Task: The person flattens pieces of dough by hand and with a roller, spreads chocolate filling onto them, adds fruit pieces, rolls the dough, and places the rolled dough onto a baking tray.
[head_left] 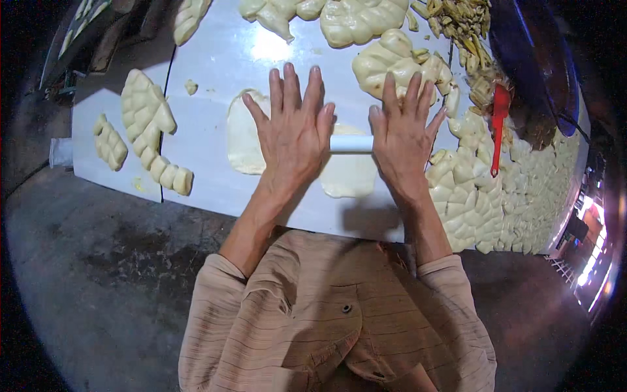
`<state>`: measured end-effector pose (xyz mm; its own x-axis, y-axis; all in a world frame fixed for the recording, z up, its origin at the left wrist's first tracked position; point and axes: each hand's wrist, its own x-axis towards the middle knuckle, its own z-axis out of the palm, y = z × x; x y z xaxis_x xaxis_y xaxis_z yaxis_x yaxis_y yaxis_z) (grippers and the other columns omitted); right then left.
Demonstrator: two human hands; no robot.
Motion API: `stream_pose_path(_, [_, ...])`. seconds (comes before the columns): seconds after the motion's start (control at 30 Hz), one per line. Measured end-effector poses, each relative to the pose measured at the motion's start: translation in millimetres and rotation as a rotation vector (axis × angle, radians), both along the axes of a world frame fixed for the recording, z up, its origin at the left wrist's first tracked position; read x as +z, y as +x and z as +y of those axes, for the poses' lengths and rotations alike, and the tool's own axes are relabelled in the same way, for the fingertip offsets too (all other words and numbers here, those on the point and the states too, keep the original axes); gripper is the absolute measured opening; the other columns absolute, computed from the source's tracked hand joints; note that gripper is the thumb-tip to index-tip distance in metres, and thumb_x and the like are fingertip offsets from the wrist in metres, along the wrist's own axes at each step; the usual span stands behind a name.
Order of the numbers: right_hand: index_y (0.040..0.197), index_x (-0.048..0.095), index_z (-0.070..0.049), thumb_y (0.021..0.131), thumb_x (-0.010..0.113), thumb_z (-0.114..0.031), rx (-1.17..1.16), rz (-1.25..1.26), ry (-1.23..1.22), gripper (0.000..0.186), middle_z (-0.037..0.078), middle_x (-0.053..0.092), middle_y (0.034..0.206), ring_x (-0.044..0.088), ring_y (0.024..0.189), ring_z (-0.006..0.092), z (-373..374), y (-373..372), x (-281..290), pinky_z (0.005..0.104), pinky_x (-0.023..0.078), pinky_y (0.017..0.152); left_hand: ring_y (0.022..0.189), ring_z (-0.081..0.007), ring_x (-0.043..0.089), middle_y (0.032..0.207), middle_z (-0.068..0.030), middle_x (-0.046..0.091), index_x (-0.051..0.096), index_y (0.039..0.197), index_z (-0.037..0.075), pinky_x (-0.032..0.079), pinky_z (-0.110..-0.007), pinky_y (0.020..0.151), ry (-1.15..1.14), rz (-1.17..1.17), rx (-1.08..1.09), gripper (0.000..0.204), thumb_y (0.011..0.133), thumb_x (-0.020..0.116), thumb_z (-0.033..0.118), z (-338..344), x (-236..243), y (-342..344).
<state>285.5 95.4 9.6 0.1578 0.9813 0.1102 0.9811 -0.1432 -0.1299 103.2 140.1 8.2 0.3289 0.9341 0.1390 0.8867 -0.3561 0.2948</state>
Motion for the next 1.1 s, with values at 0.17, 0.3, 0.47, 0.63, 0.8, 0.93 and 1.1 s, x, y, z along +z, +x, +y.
stream_pose_path(0.17, [0.156, 0.036, -0.024, 0.1, 0.05, -0.049, -0.077, -0.033, 0.147, 0.063, 0.026, 0.017, 0.163, 0.005, 0.152, 0.0459, 47, 11, -10, 0.0745, 0.003, 0.113, 0.148, -0.0469, 0.024, 0.156, -0.028, 0.034, 0.044, 0.15, 0.012, 0.007, -0.08, 0.107, 0.125, -0.013, 0.014, 0.061, 0.101, 0.047, 0.047, 57, -10, 15])
stream_pose_path(0.3, [0.148, 0.049, -0.018, 0.093, 0.066, -0.045, 0.008, -0.188, 0.433, 0.064, 0.024, 0.034, 0.155, 0.028, 0.145, 0.0439, 94, 23, -4, 0.0678, 0.02, 0.114, 0.148, -0.0398, 0.03, 0.154, -0.0174, 0.043, 0.046, 0.149, 0.019, 0.011, -0.079, 0.109, 0.338, 0.032, 0.007, 0.055, 0.102, 0.048, 0.048, 113, -10, 27])
stream_pose_path(0.47, [0.13, 0.064, -0.014, 0.073, 0.083, -0.044, 0.623, 0.255, 0.219, 0.067, 0.012, 0.064, 0.121, 0.058, 0.113, 0.0302, 54, 9, 24, 0.0475, 0.043, 0.097, 0.144, -0.0428, 0.032, 0.148, -0.0206, 0.046, 0.05, 0.143, 0.008, 0.01, -0.076, 0.111, 0.284, -0.174, -0.093, 0.053, 0.099, 0.053, 0.038, 116, 1, 3])
stream_pose_path(0.63, [0.128, 0.064, -0.011, 0.086, 0.074, -0.03, 0.488, 0.164, 0.154, 0.047, 0.006, 0.065, 0.1, 0.061, 0.093, 0.0237, 13, 17, 20, 0.0422, 0.044, 0.089, 0.131, -0.0312, 0.049, 0.132, -0.0098, 0.06, 0.06, 0.13, 0.011, 0.021, -0.064, 0.114, 0.318, -0.354, -0.129, 0.039, 0.092, 0.067, 0.02, 53, 26, -32])
stream_pose_path(0.8, [0.13, 0.063, -0.008, 0.093, 0.065, -0.025, -0.099, 0.184, 0.13, 0.041, 0.009, 0.066, 0.097, 0.061, 0.092, 0.0265, -8, 28, 52, 0.0453, 0.042, 0.083, 0.132, -0.0319, 0.051, 0.132, -0.0103, 0.062, 0.059, 0.131, 0.008, 0.019, -0.062, 0.117, 0.029, -0.194, -0.227, 0.04, 0.094, 0.065, 0.022, -10, 20, -48])
stream_pose_path(0.93, [0.137, 0.058, -0.006, 0.095, 0.062, -0.025, -0.02, -0.067, 0.291, 0.047, 0.016, 0.059, 0.129, 0.055, 0.118, 0.0341, -30, 32, 31, 0.0491, 0.039, 0.1, 0.145, -0.0347, 0.035, 0.154, -0.0142, 0.044, 0.042, 0.149, 0.005, 0.014, -0.07, 0.115, -0.063, -0.035, -0.29, 0.064, 0.098, 0.057, 0.041, -20, 9, -17])
stream_pose_path(1.1, [0.149, 0.043, -0.005, 0.094, 0.049, -0.06, 0.452, 0.177, -0.039, 0.077, 0.015, 0.042, 0.155, 0.033, 0.147, 0.0301, -20, -11, 11, 0.0577, 0.014, 0.121, 0.148, -0.0339, 0.031, 0.158, -0.0146, 0.038, 0.038, 0.151, 0.004, 0.011, -0.074, 0.113, -0.04, 0.056, -0.295, 0.077, 0.096, 0.049, 0.057, -26, -9, -1])
